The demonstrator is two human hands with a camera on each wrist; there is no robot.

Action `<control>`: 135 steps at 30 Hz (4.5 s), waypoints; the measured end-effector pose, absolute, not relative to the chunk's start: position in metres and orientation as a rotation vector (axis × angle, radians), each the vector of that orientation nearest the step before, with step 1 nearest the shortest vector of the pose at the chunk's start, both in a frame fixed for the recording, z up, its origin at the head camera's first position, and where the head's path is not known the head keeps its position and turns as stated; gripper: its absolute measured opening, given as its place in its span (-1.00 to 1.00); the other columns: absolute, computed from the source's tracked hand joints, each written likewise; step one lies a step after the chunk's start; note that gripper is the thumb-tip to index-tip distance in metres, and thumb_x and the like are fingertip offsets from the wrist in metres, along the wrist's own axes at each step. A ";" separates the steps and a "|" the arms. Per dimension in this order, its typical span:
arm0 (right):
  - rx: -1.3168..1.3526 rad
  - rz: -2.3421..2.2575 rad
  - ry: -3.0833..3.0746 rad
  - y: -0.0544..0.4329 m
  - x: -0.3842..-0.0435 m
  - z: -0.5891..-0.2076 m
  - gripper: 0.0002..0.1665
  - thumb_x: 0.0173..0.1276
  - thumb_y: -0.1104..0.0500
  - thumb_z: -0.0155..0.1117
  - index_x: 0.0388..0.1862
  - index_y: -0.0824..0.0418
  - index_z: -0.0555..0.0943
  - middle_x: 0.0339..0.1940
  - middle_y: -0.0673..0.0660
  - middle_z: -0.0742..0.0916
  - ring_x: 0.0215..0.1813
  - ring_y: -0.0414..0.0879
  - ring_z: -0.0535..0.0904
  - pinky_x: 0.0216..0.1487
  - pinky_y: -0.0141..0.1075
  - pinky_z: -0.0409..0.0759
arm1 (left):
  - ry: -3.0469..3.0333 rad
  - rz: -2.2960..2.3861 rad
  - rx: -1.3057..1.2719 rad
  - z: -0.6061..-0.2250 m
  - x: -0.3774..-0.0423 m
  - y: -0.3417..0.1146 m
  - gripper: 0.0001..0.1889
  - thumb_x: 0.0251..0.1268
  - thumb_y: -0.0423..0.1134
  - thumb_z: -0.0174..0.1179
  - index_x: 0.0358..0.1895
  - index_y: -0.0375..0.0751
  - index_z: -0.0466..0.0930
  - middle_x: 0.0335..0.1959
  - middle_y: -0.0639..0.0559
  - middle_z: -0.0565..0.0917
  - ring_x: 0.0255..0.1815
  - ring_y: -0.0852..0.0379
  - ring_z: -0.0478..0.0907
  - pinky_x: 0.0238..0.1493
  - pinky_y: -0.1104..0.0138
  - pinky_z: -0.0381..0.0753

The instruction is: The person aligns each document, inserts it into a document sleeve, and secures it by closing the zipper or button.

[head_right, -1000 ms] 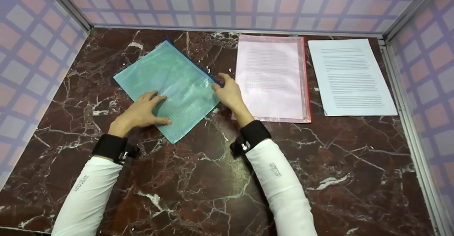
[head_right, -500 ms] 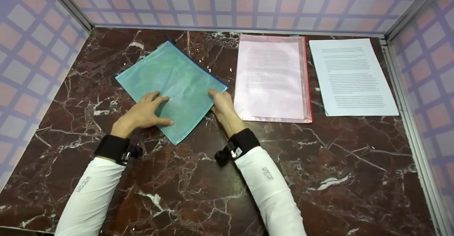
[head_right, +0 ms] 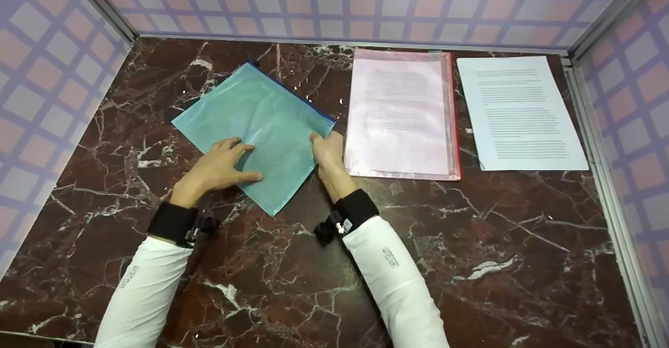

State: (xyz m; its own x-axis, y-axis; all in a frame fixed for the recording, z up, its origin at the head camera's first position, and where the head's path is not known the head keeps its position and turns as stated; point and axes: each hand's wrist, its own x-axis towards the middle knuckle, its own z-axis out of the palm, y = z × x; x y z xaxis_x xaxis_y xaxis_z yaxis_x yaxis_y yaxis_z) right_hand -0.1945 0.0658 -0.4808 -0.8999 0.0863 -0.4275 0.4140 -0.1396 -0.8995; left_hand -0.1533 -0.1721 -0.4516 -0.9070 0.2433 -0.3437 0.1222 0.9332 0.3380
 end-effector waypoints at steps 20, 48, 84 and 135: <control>0.265 -2.036 2.135 0.159 -0.188 -0.454 -0.55 0.41 0.28 0.19 0.26 0.36 0.55 -0.19 -0.06 0.70 -0.22 -0.25 0.54 -0.21 -0.48 0.53 | 2.682 0.886 0.271 -0.440 -0.156 -0.157 -0.36 0.42 0.13 0.12 0.47 -0.03 0.31 0.46 -0.13 0.40 0.48 -0.15 0.32 0.52 -0.02 0.28; -0.165 -2.184 1.941 0.255 -0.168 -0.454 -0.63 0.39 0.45 0.12 -0.03 0.12 0.73 -0.08 -0.06 0.77 -0.03 -0.20 0.59 -0.05 -0.40 0.57 | 2.514 1.541 -0.095 -0.453 -0.215 -0.150 -0.23 0.40 -0.06 0.22 0.56 -0.18 0.08 0.43 -0.30 0.38 0.42 -0.15 0.40 0.40 0.09 0.48; 0.016 -2.056 2.183 0.277 -0.176 -0.462 -0.79 0.33 0.26 0.35 -0.06 0.13 0.72 -0.18 -0.15 0.74 -0.15 -0.25 0.53 -0.16 -0.43 0.52 | 2.308 2.057 0.028 -0.455 -0.196 -0.127 -0.67 0.24 -0.28 0.36 -0.60 -0.16 0.40 -0.72 0.23 0.24 -0.66 0.31 0.14 -0.54 0.50 0.20; -0.508 -2.048 2.827 0.165 -0.147 -0.429 -0.61 0.28 0.32 0.38 0.07 0.46 0.64 -0.07 0.39 0.77 -0.02 0.10 0.76 0.06 -0.36 0.71 | 3.419 1.210 0.739 -0.423 -0.168 -0.078 -0.88 0.25 -0.40 0.28 -0.21 -0.25 0.78 -0.29 -0.13 0.81 -0.45 -0.04 0.77 -0.35 0.30 0.76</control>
State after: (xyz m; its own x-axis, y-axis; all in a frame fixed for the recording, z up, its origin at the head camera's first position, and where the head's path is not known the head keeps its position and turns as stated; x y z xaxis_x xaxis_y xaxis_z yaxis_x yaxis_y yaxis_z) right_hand -0.1469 0.1655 -0.4286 -0.8864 -0.0037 0.4629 -0.4411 0.3105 -0.8420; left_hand -0.1676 -0.0776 -0.4227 -0.7737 0.1674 0.6110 0.5144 0.7290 0.4517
